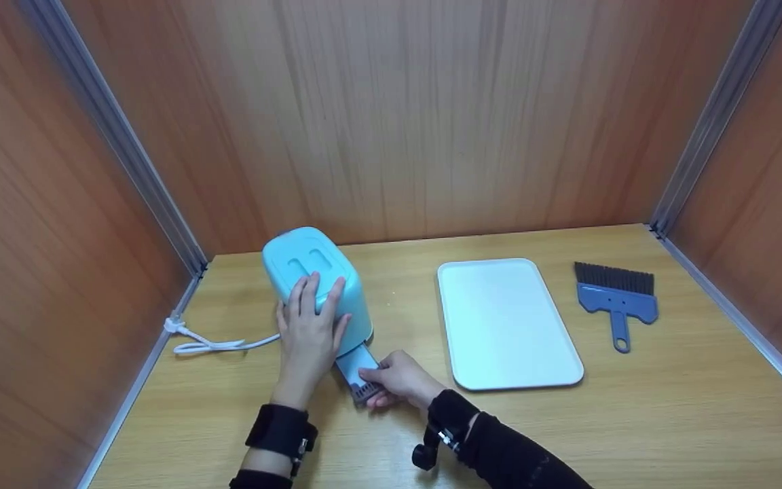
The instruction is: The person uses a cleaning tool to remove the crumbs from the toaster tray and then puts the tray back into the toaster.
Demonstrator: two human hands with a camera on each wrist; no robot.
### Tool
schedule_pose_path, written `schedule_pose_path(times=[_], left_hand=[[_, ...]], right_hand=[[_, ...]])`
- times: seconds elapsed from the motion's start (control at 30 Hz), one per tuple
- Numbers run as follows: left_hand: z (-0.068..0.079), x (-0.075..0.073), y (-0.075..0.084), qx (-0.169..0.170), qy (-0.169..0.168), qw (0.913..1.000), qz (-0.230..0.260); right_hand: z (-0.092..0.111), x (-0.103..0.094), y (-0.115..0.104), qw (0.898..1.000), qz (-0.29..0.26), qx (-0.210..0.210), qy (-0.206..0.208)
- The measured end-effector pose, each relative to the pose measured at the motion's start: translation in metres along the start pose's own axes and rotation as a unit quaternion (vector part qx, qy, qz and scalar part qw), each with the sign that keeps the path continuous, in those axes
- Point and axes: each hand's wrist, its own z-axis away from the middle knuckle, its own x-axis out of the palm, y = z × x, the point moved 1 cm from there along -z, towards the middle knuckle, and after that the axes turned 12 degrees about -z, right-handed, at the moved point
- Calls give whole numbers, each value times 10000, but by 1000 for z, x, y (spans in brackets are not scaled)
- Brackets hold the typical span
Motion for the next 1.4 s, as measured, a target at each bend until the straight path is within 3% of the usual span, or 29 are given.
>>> schedule_pose_path(times=[0.43, 0.77, 1.07, 1.4], left_hand=[[1, -2, 2, -152, -173, 9996, 144], [1, -5, 2, -99, -19, 9997, 219], [-2, -9, 3, -188, -312, 9988, 339], [-1, -8, 4, -190, -244, 9989, 358]], right_hand=[[14, -5, 5, 10000, 68, -6, -50], [24, -10, 9, 9998, 3, -54, -165], [36, -15, 13, 9997, -31, -19, -228], [50, -20, 19, 9997, -18, 20, -242]])
